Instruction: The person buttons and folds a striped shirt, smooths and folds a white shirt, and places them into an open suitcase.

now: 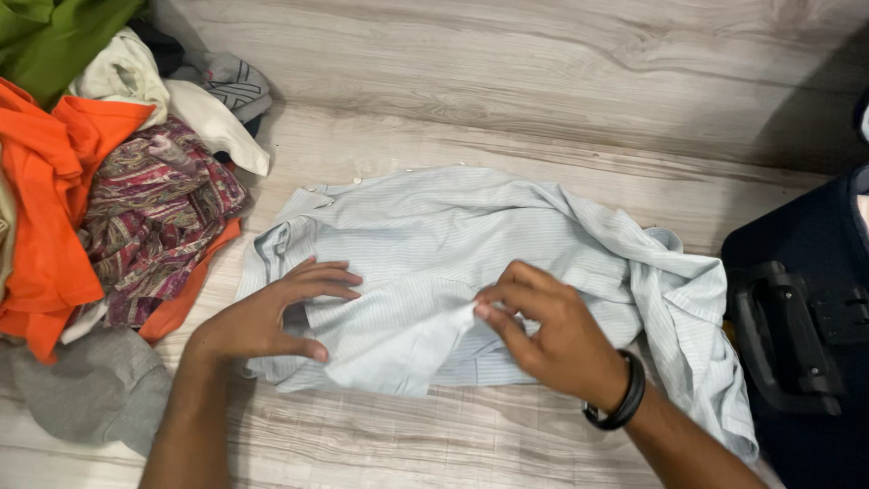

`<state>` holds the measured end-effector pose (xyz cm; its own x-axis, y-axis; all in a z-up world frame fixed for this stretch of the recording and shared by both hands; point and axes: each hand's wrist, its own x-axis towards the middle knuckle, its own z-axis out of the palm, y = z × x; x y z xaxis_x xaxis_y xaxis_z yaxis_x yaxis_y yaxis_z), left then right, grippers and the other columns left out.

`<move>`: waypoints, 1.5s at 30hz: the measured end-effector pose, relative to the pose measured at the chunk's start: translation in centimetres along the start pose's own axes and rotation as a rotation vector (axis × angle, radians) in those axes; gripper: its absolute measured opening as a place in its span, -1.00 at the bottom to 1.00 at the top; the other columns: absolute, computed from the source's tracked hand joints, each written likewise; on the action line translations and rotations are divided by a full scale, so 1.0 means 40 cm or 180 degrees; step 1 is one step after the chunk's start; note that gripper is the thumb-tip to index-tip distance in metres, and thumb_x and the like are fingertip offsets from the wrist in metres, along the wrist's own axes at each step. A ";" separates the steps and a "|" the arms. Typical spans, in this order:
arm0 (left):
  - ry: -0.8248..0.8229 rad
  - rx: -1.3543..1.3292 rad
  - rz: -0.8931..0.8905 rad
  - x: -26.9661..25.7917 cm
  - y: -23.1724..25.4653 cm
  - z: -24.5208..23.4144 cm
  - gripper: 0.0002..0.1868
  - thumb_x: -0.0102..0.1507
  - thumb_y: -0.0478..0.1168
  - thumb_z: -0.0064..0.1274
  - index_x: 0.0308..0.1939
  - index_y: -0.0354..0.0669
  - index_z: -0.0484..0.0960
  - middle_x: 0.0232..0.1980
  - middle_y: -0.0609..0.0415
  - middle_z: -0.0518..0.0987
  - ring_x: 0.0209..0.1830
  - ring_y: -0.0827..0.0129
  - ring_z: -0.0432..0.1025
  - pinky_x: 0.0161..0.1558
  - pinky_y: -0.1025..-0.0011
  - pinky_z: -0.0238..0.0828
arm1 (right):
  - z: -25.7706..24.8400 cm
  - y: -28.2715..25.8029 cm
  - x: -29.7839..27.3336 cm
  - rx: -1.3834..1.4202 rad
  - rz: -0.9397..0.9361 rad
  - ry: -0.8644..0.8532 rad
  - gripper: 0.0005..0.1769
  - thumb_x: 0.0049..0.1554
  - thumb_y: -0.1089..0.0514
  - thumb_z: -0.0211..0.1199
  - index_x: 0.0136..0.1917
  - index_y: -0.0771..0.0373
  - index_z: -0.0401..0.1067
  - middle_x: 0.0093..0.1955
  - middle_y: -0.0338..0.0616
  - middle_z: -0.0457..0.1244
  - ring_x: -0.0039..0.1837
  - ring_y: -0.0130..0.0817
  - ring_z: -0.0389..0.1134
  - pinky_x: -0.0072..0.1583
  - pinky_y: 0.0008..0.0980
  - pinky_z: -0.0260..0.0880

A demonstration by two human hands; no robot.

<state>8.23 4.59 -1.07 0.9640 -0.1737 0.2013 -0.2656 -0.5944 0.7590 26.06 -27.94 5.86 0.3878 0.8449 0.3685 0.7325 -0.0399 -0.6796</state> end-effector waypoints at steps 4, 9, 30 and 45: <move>0.0286 0.0060 -0.0921 -0.011 -0.005 0.009 -0.65 0.04 -0.17 0.42 -0.13 -0.18 0.78 0.11 0.08 0.60 0.23 0.22 0.40 0.15 0.20 0.44 | -0.052 0.008 0.132 -0.0493 0.0855 -0.0097 -0.83 0.18 0.13 0.29 -0.06 0.24 0.62 -0.57 -0.19 0.18 -0.52 -0.45 0.11 -0.42 -0.33 0.09; 0.2185 0.0004 -0.1521 0.012 -0.017 0.025 -0.74 0.30 -0.24 0.22 0.07 -0.15 0.70 -0.17 0.10 0.62 -0.16 0.27 0.51 -0.08 0.32 0.47 | -0.062 0.095 0.324 0.0060 0.1296 0.0159 -0.76 0.25 0.17 0.18 0.16 0.26 0.48 -0.14 -0.03 0.42 -0.24 -0.39 0.47 -0.22 -0.38 0.47; 0.0335 0.1831 -0.1577 0.088 -0.010 0.125 -0.25 0.31 0.26 -0.10 0.50 0.03 0.22 0.60 -0.03 0.09 0.59 -0.02 -0.09 0.49 0.04 -0.21 | 0.040 0.183 0.004 -0.2107 -0.0685 -0.1258 -0.02 -0.34 -0.20 0.48 0.35 0.17 0.51 0.52 0.01 0.17 0.53 0.05 0.12 0.42 0.11 0.08; 0.0432 0.1790 -0.1437 0.081 -0.023 0.124 -0.24 0.29 0.24 -0.05 0.48 0.01 0.26 0.60 -0.04 0.11 0.58 -0.06 -0.05 0.48 0.01 -0.17 | -0.107 -0.011 -0.222 0.0164 0.0397 -0.0699 -0.72 0.07 0.34 0.23 0.06 0.22 0.58 -0.04 -0.14 0.50 -0.02 -0.33 0.54 -0.02 -0.43 0.53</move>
<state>11.53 0.68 -4.20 0.9644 0.2604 0.0468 0.2268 -0.9046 0.3610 24.68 -37.69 5.59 0.3384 0.9310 0.1369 0.6551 -0.1286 -0.7446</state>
